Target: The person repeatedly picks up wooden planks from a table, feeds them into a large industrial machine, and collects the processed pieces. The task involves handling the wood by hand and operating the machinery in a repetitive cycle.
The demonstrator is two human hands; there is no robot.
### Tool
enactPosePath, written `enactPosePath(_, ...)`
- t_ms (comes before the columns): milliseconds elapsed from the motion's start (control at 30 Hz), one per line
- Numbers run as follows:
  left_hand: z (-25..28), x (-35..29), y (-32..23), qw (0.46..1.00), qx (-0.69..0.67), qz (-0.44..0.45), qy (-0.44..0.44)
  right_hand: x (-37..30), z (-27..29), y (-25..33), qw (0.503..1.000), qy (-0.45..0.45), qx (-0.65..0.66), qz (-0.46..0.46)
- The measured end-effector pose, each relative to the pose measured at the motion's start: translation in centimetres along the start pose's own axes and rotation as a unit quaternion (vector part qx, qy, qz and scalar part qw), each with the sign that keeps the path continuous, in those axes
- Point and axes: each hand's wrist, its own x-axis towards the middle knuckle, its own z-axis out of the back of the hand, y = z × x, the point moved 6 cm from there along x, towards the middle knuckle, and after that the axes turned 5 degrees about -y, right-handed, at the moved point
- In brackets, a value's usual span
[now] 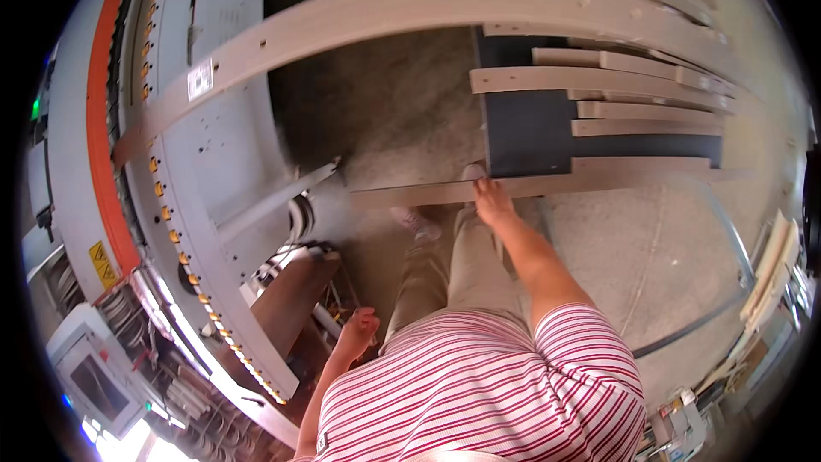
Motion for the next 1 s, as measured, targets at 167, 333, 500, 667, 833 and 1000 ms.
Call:
enactPosePath(167,2.2,-0.9,2.5,0.978,-0.127,0.076,-0.146,2.7,-1.4,0.6,0.998,0.013,-0.011,0.053)
enactPosePath(333,3.4,-0.3,0.3,0.956,-0.238,0.085,-0.151,3.2,4.5,2.7,0.998,0.027,-0.006,0.065)
enactPosePath(500,3.6,-0.4,-3.9,0.903,-0.389,0.106,-0.149,-1.4,15.0,4.0,0.901,0.341,0.223,0.150)
enactPosePath(667,6.3,-1.2,-12.8,0.747,-0.640,-0.079,-0.162,-8.2,25.8,8.1,0.590,0.645,0.485,0.000)
enactPosePath(833,11.9,-6.0,-17.8,0.635,-0.702,-0.232,-0.224,-11.9,33.8,14.9,0.511,0.693,0.508,0.024)
enactPosePath(1000,19.4,-9.0,-12.9,0.607,-0.650,-0.178,-0.422,-10.1,34.4,16.3,0.705,0.534,0.453,0.110)
